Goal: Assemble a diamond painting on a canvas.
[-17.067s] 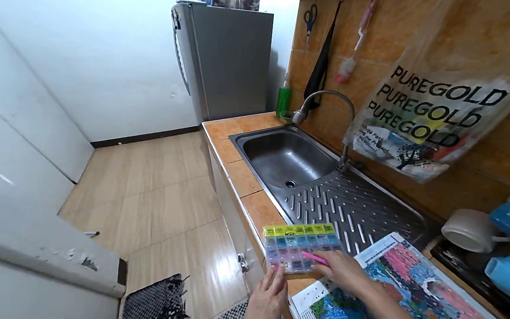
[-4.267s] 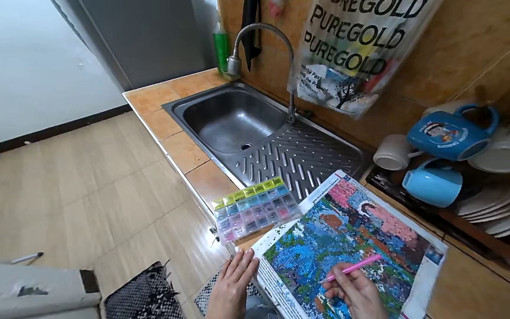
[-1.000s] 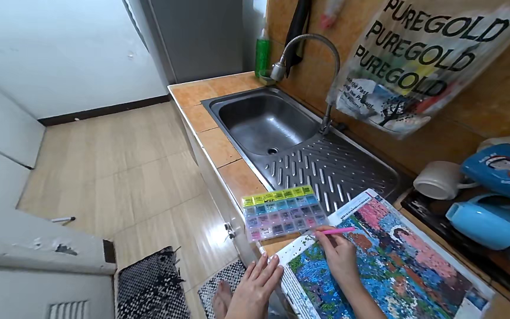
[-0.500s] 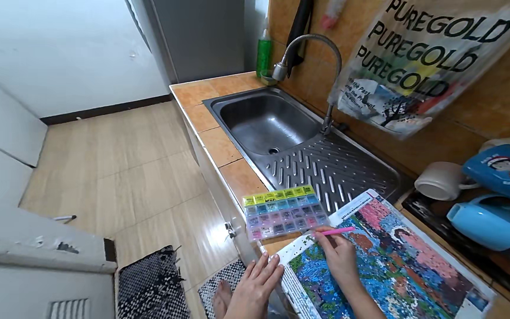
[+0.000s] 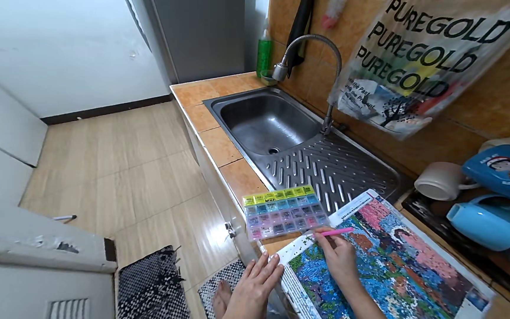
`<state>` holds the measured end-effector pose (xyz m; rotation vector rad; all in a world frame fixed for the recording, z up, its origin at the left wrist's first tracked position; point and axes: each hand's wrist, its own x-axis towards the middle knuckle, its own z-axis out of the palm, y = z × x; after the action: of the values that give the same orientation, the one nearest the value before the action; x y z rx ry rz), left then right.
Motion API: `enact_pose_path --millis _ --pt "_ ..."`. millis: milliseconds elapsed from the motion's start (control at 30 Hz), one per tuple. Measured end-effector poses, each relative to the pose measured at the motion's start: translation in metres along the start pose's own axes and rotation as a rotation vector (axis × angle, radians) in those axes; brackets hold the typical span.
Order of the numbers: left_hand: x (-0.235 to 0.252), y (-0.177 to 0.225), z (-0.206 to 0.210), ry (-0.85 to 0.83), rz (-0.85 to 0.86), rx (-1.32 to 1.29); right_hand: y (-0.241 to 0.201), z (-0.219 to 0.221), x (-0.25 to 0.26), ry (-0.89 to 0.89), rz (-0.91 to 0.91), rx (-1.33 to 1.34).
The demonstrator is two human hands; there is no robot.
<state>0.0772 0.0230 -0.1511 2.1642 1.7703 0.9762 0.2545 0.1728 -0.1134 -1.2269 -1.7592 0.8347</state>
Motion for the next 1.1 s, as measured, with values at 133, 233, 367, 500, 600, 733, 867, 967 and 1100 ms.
enact_pose_path --millis 133,233,367,500,600,733,867,967,1100 --pt "0.001 0.0 0.0 -0.01 -0.001 0.005 0.0 0.0 0.0 0.01 -0.023 -0.011" --pt "0.0 0.0 0.0 -0.013 -0.005 0.0 -0.001 -0.001 0.001 0.014 -0.033 -0.034" --pt "0.001 0.0 -0.002 -0.034 -0.017 -0.016 0.001 -0.001 0.002 0.01 -0.055 -0.054" --pt "0.0 -0.001 -0.001 -0.018 -0.009 -0.012 0.0 0.0 0.002 0.007 -0.049 -0.06" --pt "0.0 0.0 0.0 -0.009 -0.005 -0.009 -0.002 0.0 0.002 0.008 -0.039 -0.061" --pt "0.0 0.0 0.001 -0.012 -0.011 0.0 -0.005 -0.003 0.001 0.003 -0.004 -0.031" --pt "0.001 0.0 0.001 -0.008 -0.009 0.021 -0.012 -0.011 -0.005 0.011 0.092 0.101" --pt "0.001 0.001 0.001 0.006 -0.007 0.047 -0.02 -0.023 -0.014 0.033 0.186 0.215" --pt "0.001 0.0 0.005 0.035 -0.01 0.073 -0.024 -0.041 -0.033 0.041 0.297 0.297"
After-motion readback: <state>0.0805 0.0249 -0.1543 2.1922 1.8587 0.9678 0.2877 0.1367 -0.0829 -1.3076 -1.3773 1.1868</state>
